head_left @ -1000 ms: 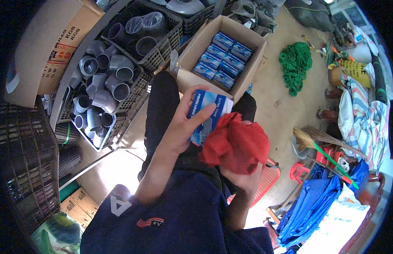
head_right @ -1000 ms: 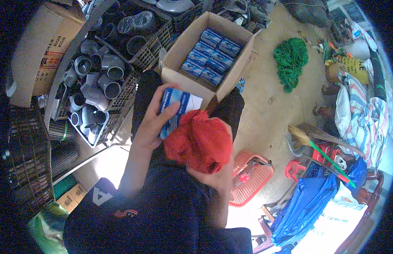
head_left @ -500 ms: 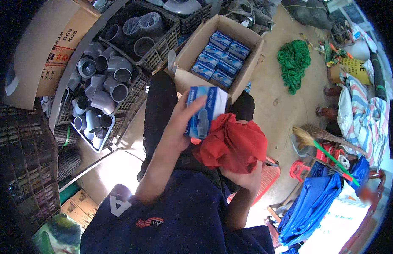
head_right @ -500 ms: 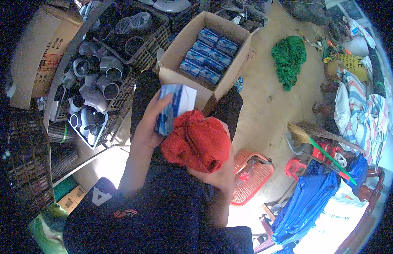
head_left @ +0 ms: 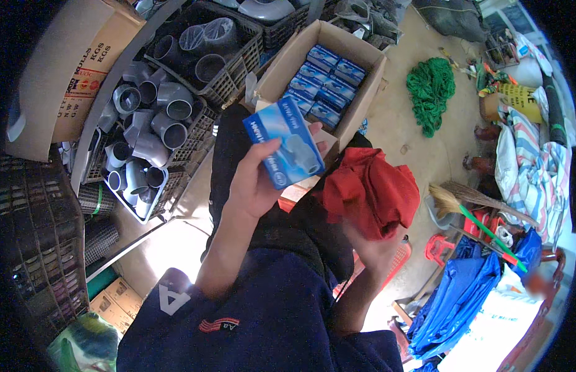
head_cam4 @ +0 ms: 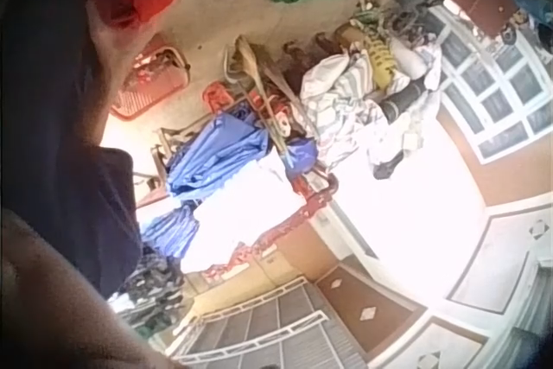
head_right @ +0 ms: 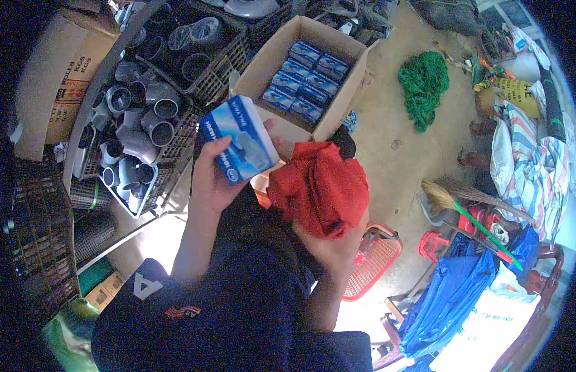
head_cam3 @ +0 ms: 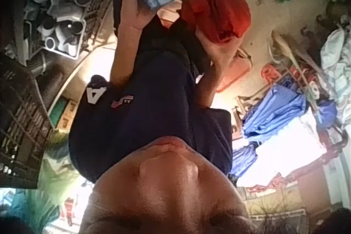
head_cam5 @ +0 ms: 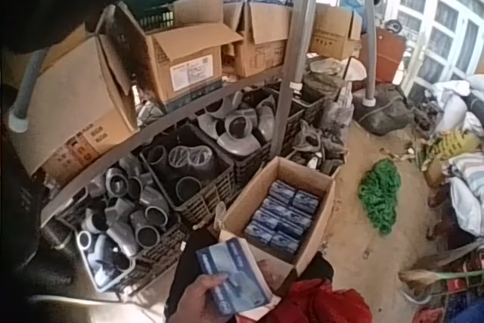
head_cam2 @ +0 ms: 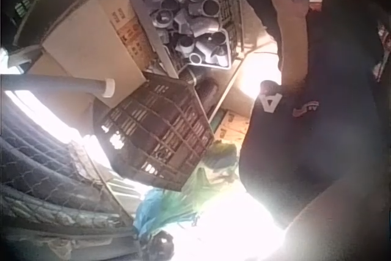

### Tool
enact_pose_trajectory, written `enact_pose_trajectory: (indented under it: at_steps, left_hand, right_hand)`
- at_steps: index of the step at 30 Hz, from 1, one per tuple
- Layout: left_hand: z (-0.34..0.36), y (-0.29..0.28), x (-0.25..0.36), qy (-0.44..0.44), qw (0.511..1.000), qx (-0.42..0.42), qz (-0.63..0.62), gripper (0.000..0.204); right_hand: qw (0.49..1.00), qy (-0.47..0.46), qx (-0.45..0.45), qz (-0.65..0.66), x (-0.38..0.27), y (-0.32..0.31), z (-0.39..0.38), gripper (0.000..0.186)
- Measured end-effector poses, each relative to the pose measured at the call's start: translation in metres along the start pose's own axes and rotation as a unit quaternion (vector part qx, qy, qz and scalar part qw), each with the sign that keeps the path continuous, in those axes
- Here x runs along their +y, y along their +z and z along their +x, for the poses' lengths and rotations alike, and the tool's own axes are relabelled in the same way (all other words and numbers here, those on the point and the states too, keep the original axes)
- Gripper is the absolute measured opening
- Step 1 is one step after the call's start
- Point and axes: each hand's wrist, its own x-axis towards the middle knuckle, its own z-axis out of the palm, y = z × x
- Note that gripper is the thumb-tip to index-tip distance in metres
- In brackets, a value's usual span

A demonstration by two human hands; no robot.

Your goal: Checking and organizing boxed PVC ball valves in a warehouse storage area.

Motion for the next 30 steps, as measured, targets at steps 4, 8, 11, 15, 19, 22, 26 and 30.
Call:
enact_pose_trajectory:
  at_steps: [4,8,11,15,19,22,26,30]
  left_hand:
    - [-0.004,0.015,-0.004,0.108,0.981,0.045,0.156,0.080]
    - [-0.005,0.004,-0.008,0.099,0.967,-0.019,0.235,0.076]
    - [-0.001,0.012,-0.017,0.120,0.958,0.006,0.260,0.067]
    - [-0.004,0.015,-0.013,0.097,0.972,0.016,0.211,0.062]
    - [-0.003,0.010,-0.018,0.056,0.989,-0.008,0.138,0.060]
    - [-0.001,0.015,-0.018,0.034,0.991,-0.046,0.124,0.062]
    - [-0.003,0.010,-0.014,0.059,0.980,-0.055,0.182,0.065]
    - [-0.011,0.023,-0.010,0.079,0.980,-0.024,0.179,0.060]
  right_hand:
    - [0.995,-0.023,-0.018,-0.099,-0.008,0.000,0.015,0.069]
    - [0.976,-0.078,-0.046,-0.199,-0.019,0.009,0.021,0.070]
    - [0.956,-0.117,-0.143,-0.229,-0.032,0.016,0.021,0.076]
    - [0.959,-0.179,-0.164,-0.146,-0.044,0.022,0.021,0.074]
    - [0.950,-0.246,-0.110,-0.160,-0.020,0.024,0.011,0.072]
    - [0.965,-0.213,-0.087,-0.125,-0.029,0.024,0.009,0.068]
    - [0.981,-0.192,0.001,-0.022,-0.035,0.033,0.014,0.066]
    - [0.978,-0.174,-0.112,0.006,-0.024,0.027,0.008,0.061]
